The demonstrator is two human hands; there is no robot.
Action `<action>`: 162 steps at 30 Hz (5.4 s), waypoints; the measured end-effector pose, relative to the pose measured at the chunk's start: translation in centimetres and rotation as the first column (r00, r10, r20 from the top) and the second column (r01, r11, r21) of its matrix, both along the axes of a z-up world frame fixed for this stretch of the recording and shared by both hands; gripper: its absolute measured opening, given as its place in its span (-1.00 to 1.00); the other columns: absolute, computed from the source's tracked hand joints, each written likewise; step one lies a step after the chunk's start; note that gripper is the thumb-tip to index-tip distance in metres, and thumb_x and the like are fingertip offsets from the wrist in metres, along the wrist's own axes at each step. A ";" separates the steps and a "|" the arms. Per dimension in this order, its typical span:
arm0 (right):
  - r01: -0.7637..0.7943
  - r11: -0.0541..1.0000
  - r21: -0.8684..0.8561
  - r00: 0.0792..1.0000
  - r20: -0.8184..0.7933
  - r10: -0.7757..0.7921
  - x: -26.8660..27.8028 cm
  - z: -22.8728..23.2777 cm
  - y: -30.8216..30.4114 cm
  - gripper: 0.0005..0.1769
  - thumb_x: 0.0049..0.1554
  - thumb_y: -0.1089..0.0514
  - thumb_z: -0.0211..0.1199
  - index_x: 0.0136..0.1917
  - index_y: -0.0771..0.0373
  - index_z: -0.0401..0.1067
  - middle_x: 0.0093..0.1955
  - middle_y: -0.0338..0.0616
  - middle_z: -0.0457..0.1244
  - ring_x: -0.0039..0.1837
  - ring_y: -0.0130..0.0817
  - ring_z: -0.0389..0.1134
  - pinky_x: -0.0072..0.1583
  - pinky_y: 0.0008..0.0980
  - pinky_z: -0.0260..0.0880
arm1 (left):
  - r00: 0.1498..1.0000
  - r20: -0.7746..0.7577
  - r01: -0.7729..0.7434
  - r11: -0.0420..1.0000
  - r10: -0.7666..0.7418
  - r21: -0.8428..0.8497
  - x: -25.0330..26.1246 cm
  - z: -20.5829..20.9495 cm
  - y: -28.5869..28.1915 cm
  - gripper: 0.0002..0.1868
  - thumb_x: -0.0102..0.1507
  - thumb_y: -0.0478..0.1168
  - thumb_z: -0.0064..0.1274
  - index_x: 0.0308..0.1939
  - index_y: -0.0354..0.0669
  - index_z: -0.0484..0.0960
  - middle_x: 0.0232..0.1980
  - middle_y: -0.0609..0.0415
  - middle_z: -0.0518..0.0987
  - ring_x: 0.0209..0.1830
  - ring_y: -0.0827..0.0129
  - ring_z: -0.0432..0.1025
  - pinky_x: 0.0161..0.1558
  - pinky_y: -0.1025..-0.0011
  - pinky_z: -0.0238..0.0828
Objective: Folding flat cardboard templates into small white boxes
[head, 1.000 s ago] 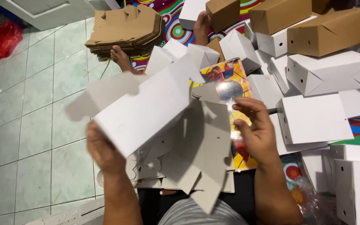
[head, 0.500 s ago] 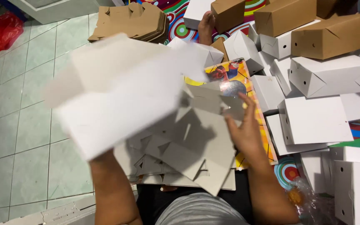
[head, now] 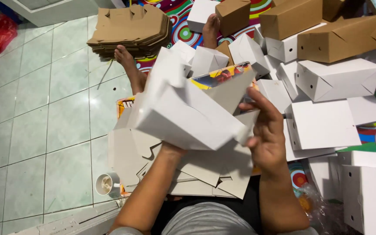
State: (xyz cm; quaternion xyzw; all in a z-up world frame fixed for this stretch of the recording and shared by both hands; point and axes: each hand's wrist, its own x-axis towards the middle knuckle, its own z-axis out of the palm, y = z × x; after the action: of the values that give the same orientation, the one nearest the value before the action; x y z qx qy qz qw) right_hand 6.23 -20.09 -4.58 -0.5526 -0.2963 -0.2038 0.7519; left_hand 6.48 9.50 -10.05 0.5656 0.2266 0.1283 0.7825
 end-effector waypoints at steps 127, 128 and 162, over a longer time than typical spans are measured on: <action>0.356 0.733 -0.580 0.932 0.158 -0.327 -1.0 0.6 -1.9 -0.47 0.05 0.06 0.57 0.06 0.27 0.28 0.54 0.50 -0.04 0.60 0.27 0.11 0.44 -0.01 0.33 | 0.951 0.022 0.250 0.730 -0.307 -0.636 -4.3 7.3 -11.9 -0.14 0.12 0.30 0.08 0.40 -0.04 0.37 0.20 -0.12 0.56 0.09 -0.03 0.50 -0.03 -0.05 0.54; 0.340 0.762 -0.551 0.940 0.167 -0.298 -1.1 0.8 -1.7 -0.50 0.08 0.11 0.55 0.07 0.26 0.27 0.55 0.46 -0.06 0.61 0.29 0.10 0.45 0.04 0.37 | 0.943 -0.060 0.223 0.753 -0.328 -0.619 -4.2 7.8 -11.9 -0.12 0.07 0.35 0.01 0.36 -0.02 0.39 0.17 -0.11 0.56 0.07 -0.05 0.49 -0.04 -0.07 0.52; 0.344 0.911 -0.227 0.939 0.067 -0.338 -3.0 -2.4 0.1 -0.42 0.00 0.21 0.54 0.20 0.55 0.42 0.09 0.16 0.16 0.17 0.10 0.22 0.24 -0.02 0.28 | 0.975 -0.081 0.081 0.668 -0.208 -0.740 -5.2 9.7 -15.1 0.11 0.07 0.64 -0.24 0.39 -0.13 0.42 0.15 -0.16 0.55 0.06 -0.01 0.47 0.16 -0.19 0.39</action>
State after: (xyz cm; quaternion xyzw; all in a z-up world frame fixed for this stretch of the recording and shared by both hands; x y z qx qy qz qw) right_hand 3.23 -20.02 -6.98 -0.6781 -0.2273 -0.3025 0.6300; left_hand 1.24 -5.55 -0.39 0.2300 0.2748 -0.0807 0.9301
